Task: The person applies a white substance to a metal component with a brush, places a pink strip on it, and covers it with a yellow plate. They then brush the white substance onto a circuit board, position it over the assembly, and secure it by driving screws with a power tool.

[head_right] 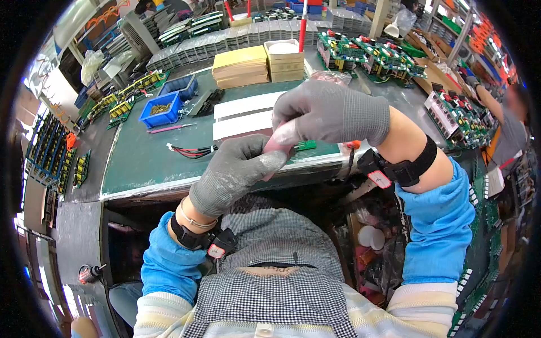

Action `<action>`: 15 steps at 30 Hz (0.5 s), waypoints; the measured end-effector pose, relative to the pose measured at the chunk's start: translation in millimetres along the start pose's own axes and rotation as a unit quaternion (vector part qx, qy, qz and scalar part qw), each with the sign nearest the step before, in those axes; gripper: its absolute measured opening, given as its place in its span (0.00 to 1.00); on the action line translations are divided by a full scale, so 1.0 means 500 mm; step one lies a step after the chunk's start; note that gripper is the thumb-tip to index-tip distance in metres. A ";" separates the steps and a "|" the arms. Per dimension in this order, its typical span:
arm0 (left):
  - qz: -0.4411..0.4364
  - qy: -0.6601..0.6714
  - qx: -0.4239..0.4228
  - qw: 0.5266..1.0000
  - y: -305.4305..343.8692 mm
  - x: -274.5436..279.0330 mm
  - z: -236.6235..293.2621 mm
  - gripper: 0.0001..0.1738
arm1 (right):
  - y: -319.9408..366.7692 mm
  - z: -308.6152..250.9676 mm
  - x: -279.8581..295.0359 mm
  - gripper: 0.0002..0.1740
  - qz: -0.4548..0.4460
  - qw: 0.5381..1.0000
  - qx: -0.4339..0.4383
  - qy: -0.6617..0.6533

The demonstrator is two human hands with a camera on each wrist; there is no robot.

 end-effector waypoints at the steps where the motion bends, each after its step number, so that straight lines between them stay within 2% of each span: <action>1: 0.010 0.019 -0.002 1.000 0.003 0.002 -0.010 0.23 | -0.002 0.009 0.002 0.18 0.008 1.000 -0.005 -0.016; 2: 0.020 0.039 -0.005 0.999 0.006 0.006 -0.019 0.24 | -0.001 0.011 0.011 0.17 0.034 0.999 0.001 -0.036; 6: 0.064 0.057 -0.003 0.996 0.027 0.048 -0.049 0.24 | 0.011 0.024 0.031 0.12 0.094 0.979 -0.109 -0.143; 12: 0.145 0.045 0.017 0.988 0.047 0.112 -0.054 0.20 | -0.011 0.068 0.025 0.13 0.094 0.969 -0.106 -0.201; 15: 0.168 0.036 -0.012 0.985 0.031 0.168 -0.051 0.19 | -0.039 0.091 0.033 0.13 0.093 0.973 -0.100 -0.187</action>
Point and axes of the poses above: each hand's wrist, its own y-axis away from the middle knuckle, its own x-axis out of the back of the hand, z = x × y, the point moved 3 cm from there along -y, towards the middle knuckle, and after that the axes turned 6 degrees about -y, right-handed, at the moved point
